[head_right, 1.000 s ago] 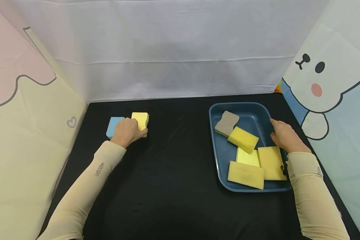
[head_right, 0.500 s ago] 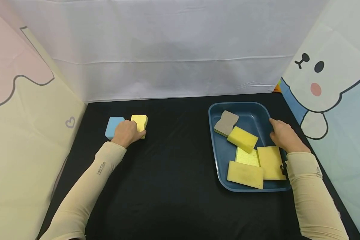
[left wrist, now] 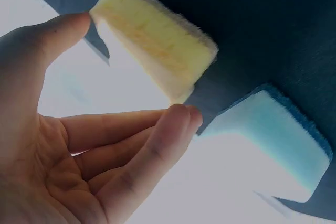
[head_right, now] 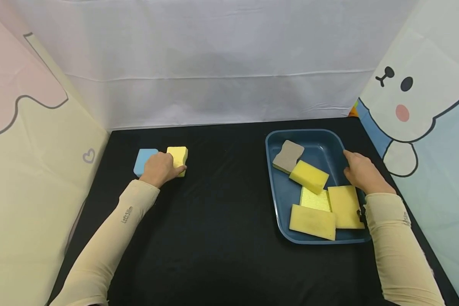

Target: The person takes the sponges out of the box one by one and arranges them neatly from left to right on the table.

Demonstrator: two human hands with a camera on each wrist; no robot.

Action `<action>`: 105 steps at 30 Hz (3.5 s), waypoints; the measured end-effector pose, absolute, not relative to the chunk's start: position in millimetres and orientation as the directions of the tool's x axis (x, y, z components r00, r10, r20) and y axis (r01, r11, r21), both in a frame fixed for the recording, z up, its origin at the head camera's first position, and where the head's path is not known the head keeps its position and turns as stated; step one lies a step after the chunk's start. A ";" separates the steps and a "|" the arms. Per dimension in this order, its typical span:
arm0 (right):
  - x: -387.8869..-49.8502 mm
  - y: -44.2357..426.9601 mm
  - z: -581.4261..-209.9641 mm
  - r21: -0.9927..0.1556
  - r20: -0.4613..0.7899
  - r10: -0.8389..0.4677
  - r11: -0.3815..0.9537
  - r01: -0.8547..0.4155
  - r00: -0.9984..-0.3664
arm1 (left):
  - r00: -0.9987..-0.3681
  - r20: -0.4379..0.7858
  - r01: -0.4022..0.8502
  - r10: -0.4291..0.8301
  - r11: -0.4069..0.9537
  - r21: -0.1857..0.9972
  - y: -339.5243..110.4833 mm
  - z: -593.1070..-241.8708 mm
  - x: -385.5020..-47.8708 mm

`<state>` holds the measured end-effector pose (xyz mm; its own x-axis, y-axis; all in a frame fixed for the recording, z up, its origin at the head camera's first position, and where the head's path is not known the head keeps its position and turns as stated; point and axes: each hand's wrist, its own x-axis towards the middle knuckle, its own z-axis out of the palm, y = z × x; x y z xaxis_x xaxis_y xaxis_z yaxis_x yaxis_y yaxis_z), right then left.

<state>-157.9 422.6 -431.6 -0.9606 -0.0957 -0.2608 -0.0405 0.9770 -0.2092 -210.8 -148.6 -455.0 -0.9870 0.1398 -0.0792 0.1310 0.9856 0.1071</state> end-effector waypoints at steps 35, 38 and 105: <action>-158.0 422.2 -433.4 -0.218 -0.218 -0.103 0.974 -0.055 -0.970 | -0.869 0.099 0.492 0.485 0.868 0.066 -49.6 -413.4 -158.3; -158.7 422.9 -433.4 -0.221 -0.221 -0.110 0.973 -0.060 -0.969 | -0.853 0.102 0.521 0.512 0.849 0.088 -32.3 -414.2 -153.1; -156.7 422.9 -436.5 -0.233 -0.225 -0.069 0.972 -0.015 -0.972 | -0.413 0.159 0.831 0.897 0.443 -0.337 175.4 -463.5 -57.7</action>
<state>-156.7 422.9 -436.5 -0.9719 -0.0690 -0.2249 -0.0151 0.9723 -0.2331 -57.7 175.4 -463.5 -0.4135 0.8966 0.1588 0.8309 0.4428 -0.3368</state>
